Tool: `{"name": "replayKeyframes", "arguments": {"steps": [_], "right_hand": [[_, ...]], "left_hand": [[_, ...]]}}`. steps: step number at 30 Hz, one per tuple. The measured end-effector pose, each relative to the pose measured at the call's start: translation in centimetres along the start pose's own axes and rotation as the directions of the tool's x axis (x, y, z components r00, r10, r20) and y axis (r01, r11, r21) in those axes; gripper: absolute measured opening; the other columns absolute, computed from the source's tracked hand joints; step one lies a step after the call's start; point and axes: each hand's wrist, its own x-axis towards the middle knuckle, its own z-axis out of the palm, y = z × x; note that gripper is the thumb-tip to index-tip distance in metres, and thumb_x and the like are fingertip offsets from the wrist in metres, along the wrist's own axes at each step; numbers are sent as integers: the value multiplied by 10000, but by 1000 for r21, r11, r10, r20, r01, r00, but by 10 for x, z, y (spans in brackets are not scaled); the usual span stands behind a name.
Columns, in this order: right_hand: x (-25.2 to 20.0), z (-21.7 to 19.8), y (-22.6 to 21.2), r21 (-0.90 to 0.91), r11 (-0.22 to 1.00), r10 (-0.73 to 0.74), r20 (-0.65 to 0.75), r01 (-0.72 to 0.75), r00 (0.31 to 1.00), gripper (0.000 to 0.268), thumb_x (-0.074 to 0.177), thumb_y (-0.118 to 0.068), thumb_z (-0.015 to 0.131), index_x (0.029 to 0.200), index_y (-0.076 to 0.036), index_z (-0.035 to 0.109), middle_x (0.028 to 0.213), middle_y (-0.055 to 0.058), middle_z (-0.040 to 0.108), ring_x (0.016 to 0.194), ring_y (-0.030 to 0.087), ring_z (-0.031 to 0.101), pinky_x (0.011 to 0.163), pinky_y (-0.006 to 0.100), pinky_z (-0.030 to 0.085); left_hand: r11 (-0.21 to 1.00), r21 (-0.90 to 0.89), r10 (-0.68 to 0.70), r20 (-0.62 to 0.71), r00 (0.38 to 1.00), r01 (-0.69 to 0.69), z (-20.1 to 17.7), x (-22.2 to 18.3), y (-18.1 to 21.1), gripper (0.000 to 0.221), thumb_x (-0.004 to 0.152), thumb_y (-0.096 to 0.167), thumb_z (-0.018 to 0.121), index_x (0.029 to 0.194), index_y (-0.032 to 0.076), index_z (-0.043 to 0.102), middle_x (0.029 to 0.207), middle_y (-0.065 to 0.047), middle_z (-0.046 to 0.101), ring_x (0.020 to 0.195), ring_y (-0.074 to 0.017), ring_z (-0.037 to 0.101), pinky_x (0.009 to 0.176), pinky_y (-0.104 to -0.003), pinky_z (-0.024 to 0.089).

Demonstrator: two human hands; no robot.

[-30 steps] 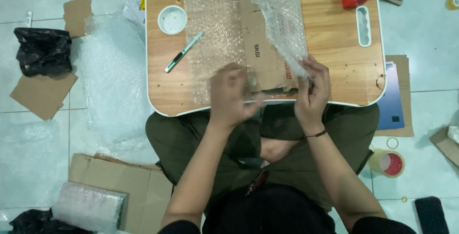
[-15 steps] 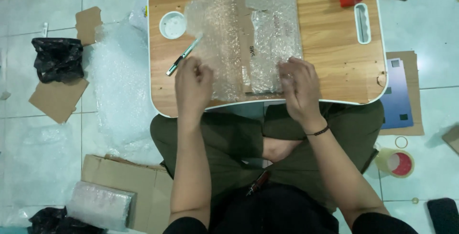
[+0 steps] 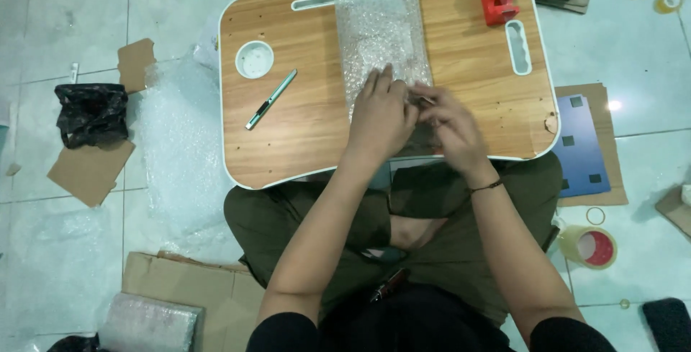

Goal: A person wraps a small cardboard box in bubble wrap and secures it with clear adhesive tape on a small wooden table.

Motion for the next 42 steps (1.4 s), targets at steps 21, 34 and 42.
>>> {"name": "replayKeyframes", "arguments": {"steps": [21, 34, 42], "right_hand": [[93, -13, 75, -505, 862, 122, 129, -40, 984, 465, 1078, -105, 548, 1538, -97, 482, 1661, 108, 307, 1555, 312, 199, 1279, 459, 196], [93, -10, 77, -533, 846, 65, 110, 4, 992, 430, 1105, -152, 496, 1527, -75, 508, 1640, 121, 349, 1536, 328, 215, 1273, 487, 203], [91, -13, 76, -451, 892, 68, 114, -10, 991, 556, 986, 74, 490, 1514, -99, 508, 1650, 93, 333, 1560, 296, 205, 1301, 462, 191]], "left_hand": [[847, -388, 359, -86, 929, -363, 51, -74, 24, 480, 921, 225, 502, 1348, 22, 420, 1646, -253, 302, 1569, -386, 298, 1301, -599, 215], [987, 67, 154, -171, 973, -145, 28, -35, -47, 662, 886, 536, 755, 1456, 232, 609, 1626, -128, 286, 1507, -492, 227, 1195, -641, 264], [981, 142, 148, -120, 982, -131, 32, -34, -48, 737, 845, 581, 731, 1488, 279, 534, 1612, -136, 270, 1502, -501, 142, 1165, -630, 271]]}}
